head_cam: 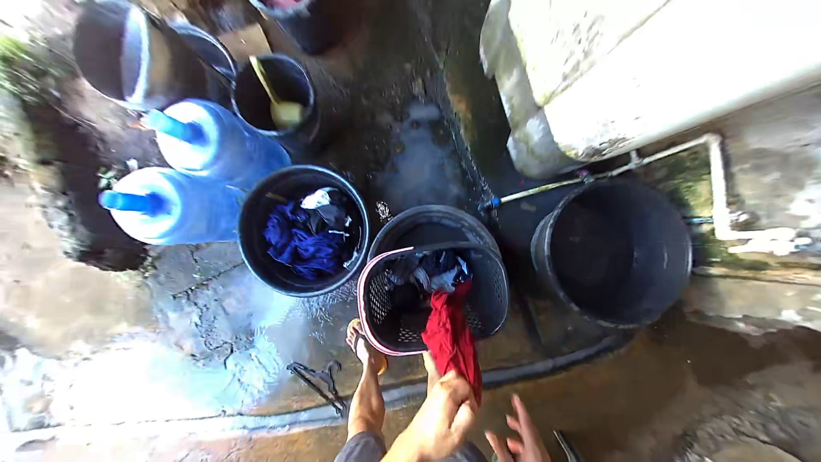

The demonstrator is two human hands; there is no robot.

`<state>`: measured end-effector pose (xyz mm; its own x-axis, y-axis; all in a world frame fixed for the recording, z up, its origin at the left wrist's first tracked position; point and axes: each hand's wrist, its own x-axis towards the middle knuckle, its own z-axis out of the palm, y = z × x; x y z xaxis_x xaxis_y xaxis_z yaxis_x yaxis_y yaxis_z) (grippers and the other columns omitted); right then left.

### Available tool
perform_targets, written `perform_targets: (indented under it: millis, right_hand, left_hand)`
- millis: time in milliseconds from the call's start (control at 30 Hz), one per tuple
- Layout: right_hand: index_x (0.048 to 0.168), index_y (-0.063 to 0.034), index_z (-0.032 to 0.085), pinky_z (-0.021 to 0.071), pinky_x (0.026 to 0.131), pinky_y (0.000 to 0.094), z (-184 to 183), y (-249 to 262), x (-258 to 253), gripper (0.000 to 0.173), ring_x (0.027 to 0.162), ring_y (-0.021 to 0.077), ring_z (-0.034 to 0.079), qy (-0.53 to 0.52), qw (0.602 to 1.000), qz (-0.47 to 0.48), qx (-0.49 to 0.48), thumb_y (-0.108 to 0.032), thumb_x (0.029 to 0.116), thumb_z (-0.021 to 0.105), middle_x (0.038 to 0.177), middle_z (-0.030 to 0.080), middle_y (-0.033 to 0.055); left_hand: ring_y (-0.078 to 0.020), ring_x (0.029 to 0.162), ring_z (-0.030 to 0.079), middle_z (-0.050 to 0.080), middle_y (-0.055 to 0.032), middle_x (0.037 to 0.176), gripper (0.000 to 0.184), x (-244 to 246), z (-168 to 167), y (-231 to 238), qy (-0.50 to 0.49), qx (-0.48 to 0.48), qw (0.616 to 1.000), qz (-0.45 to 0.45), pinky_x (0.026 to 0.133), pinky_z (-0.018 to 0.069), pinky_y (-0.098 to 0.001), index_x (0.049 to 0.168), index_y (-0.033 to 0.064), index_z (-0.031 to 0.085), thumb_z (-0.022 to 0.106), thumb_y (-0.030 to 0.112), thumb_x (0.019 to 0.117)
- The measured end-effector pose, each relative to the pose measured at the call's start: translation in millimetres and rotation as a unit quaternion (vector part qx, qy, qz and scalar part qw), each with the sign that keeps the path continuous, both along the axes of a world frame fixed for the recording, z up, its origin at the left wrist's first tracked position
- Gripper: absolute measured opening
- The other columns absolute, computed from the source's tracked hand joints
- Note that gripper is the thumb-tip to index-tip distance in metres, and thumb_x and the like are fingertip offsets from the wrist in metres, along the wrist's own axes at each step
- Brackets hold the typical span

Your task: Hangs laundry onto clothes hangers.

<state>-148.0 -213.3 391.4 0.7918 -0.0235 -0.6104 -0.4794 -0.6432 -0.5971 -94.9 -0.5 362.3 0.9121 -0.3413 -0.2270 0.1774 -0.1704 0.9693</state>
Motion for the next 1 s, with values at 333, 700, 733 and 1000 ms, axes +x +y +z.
perform_targets:
  millis: [333,700,733,1000]
  right_hand:
    - [0.116,-0.0062,0.074,0.0600,0.091,0.0477,140,73,117,0.024,0.099,0.0257,0.074,-0.326,0.931,0.162,0.032,-0.018,0.0980,0.065,0.106,0.076,0.0107]
    - [0.111,-0.0136,0.077,0.0614,0.075,0.0323,451,57,127,0.027,0.082,0.0076,0.072,-0.593,0.784,0.179,-0.043,-0.030,0.1035,0.057,0.093,0.076,-0.0005]
    - [0.111,-0.0153,0.076,0.0594,0.072,0.0257,474,56,123,0.026,0.080,0.0007,0.068,-0.606,0.779,0.160,-0.004,-0.032,0.1037,0.057,0.091,0.074,-0.0054]
    - [0.113,-0.0050,0.073,0.0588,0.085,0.0526,395,54,145,0.026,0.097,0.0289,0.074,-0.585,0.791,0.145,-0.102,-0.018,0.1042,0.053,0.102,0.075,0.0173]
  left_hand:
    - [-0.0002,0.051,0.043,0.046,0.0090,0.057,0.053,53,250,162,-0.074,0.085,0.993,-0.021,0.049,0.0370,-0.0216,0.071,0.0130,0.057,0.070,0.061,0.0883]
    - [-0.0254,0.088,0.066,0.066,-0.0105,0.106,0.036,60,496,206,-0.359,0.373,0.844,0.138,0.076,0.0578,-0.0507,0.118,0.0091,0.072,0.078,0.007,0.0831]
    - [-0.0238,0.090,0.065,0.066,-0.0098,0.111,0.041,57,510,207,-0.402,0.355,0.826,0.172,0.076,0.0570,-0.0494,0.122,0.0096,0.070,0.077,0.009,0.0821]
    - [-0.0332,0.110,0.069,0.073,-0.0161,0.114,0.029,70,421,219,-0.237,0.386,0.886,0.102,0.097,0.0526,-0.0588,0.120,0.0079,0.072,0.058,0.006,0.0946]
